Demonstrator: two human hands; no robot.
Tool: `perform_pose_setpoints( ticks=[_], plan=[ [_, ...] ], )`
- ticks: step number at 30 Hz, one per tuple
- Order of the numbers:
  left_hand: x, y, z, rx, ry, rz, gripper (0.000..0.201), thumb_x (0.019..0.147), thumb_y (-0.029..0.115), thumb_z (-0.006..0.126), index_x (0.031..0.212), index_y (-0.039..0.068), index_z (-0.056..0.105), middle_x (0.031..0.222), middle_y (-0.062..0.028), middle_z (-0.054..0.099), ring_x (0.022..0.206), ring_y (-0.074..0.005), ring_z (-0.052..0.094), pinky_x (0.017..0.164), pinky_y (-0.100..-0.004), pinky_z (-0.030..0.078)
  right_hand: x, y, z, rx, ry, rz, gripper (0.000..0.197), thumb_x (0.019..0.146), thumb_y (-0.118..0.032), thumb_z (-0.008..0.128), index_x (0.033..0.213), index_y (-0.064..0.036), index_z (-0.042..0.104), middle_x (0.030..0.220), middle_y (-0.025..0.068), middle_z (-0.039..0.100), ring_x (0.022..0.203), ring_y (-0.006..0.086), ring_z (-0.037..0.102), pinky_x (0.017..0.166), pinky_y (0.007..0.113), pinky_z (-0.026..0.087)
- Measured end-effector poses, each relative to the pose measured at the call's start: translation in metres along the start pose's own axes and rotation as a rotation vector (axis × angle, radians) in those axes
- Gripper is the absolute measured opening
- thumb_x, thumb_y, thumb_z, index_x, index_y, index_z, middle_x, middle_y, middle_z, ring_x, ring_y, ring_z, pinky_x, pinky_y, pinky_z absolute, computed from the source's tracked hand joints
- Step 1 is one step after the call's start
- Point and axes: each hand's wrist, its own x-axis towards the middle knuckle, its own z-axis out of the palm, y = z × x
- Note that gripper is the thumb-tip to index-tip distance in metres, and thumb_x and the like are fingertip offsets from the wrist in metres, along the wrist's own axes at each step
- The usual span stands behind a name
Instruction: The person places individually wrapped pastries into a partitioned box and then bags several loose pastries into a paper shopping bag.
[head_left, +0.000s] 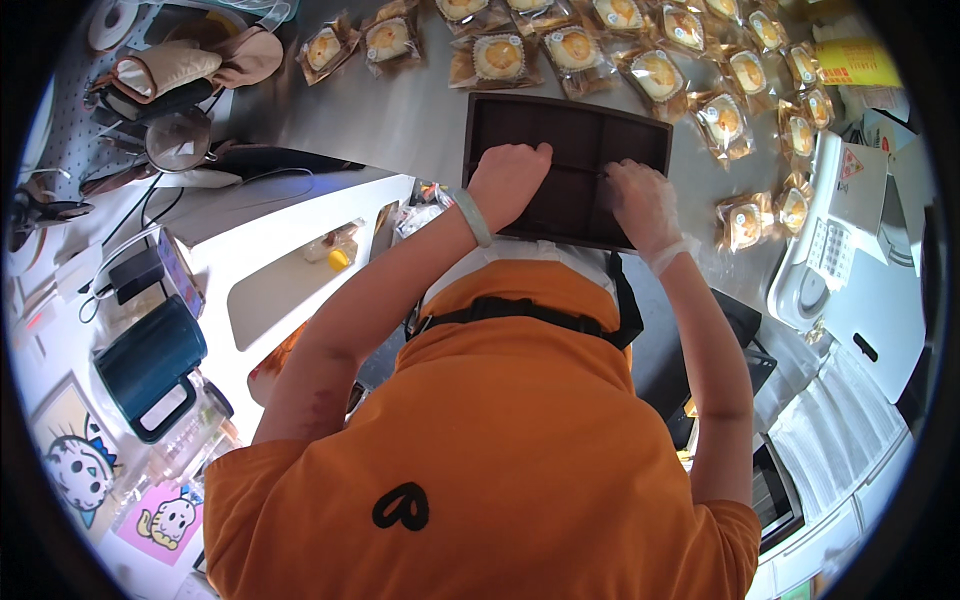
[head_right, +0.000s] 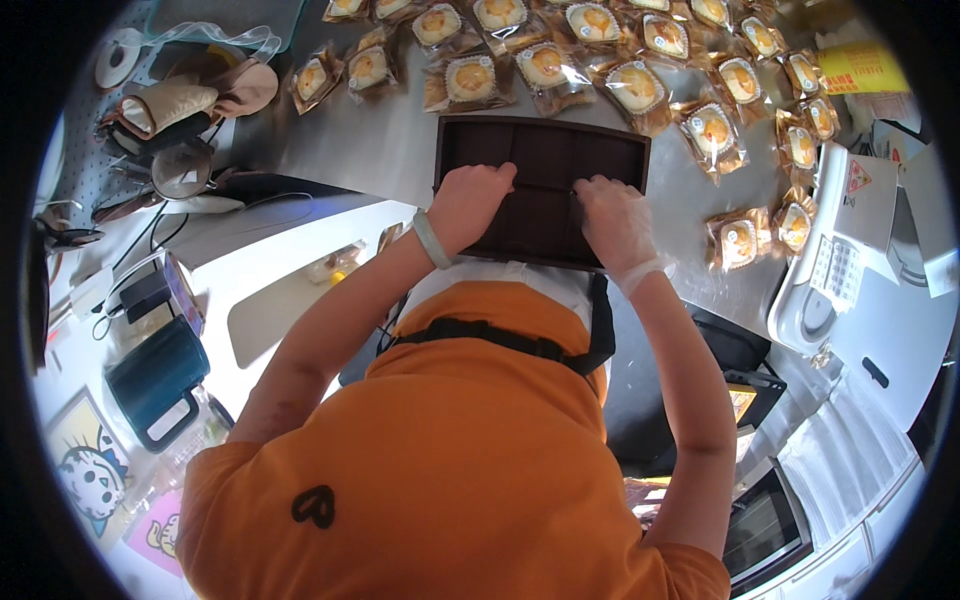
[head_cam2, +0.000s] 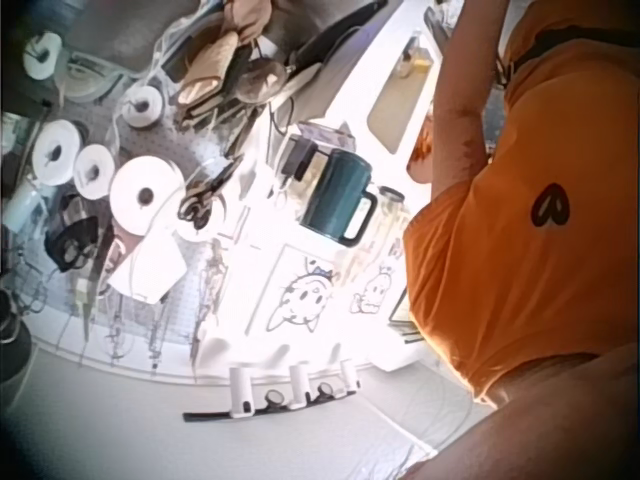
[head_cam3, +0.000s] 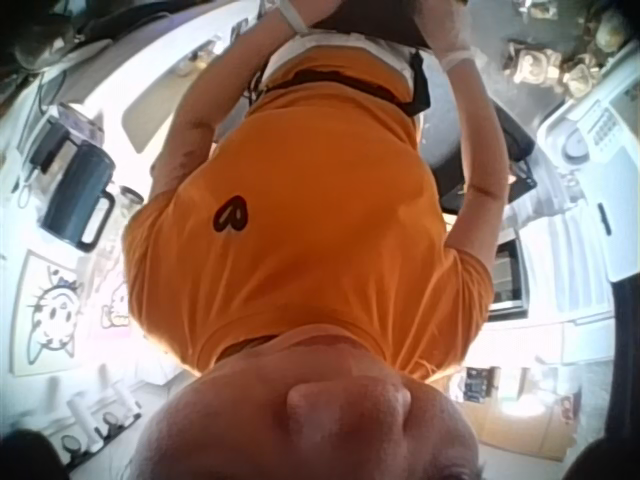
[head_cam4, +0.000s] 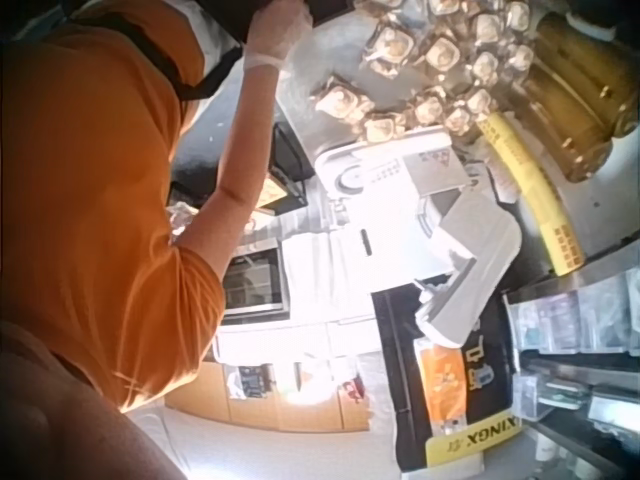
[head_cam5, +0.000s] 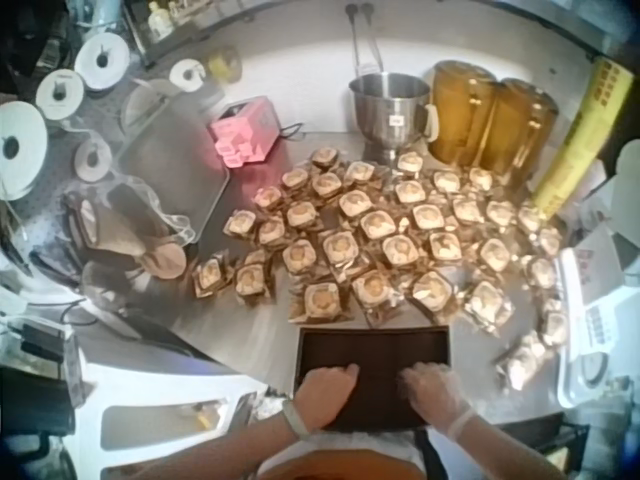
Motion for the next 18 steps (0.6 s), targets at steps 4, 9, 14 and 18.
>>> perform_pose_setpoints(
  ticks=[4,9,14,18],
  plan=[
    [-0.006,-0.006,0.006,-0.053,-0.021,-0.04,0.01,0.086,0.011,0.058,0.087,0.002,0.054,0.072,-0.0157,0.064,0.072,-0.0339,0.064,0.061,-0.0416,0.051,0.002,0.0,0.004,0.035,-0.034,-0.005,0.02,0.076,0.0,0.056,0.092,-0.0089,0.064,0.083,0.0083,0.062,0.08,0.0266,0.063,0.072,0.039,0.05],
    [-0.007,-0.009,0.003,-0.139,0.041,-0.072,0.01,0.086,0.011,0.059,0.089,0.003,0.055,0.073,-0.016,0.064,0.072,-0.0342,0.064,0.063,-0.0417,0.051,0.006,0.0,0.01,-0.019,-0.027,0.003,0.018,0.077,-0.002,0.058,0.092,-0.0092,0.064,0.083,0.0084,0.062,0.08,0.0267,0.063,0.072,0.038,0.05],
    [-0.01,-0.016,-0.006,-0.103,0.004,-0.055,0.011,0.084,0.01,0.061,0.091,0.003,0.057,0.074,-0.0159,0.064,0.073,-0.0347,0.064,0.064,-0.0432,0.051,0.006,0.005,0.015,0.051,0.01,0.001,0.013,0.081,-0.006,0.059,0.093,-0.0095,0.064,0.083,0.0085,0.062,0.078,0.0272,0.063,0.071,0.038,0.051],
    [-0.009,-0.02,-0.006,-0.09,-0.001,-0.054,0.009,0.084,0.009,0.061,0.09,0.003,0.058,0.075,-0.0161,0.064,0.073,-0.035,0.064,0.064,-0.0437,0.051,0.007,0.003,0.018,0.064,0.001,0.02,0.011,0.085,-0.01,0.058,0.095,-0.0091,0.062,0.083,0.0092,0.062,0.078,0.0286,0.063,0.07,0.039,0.051]
  ],
)
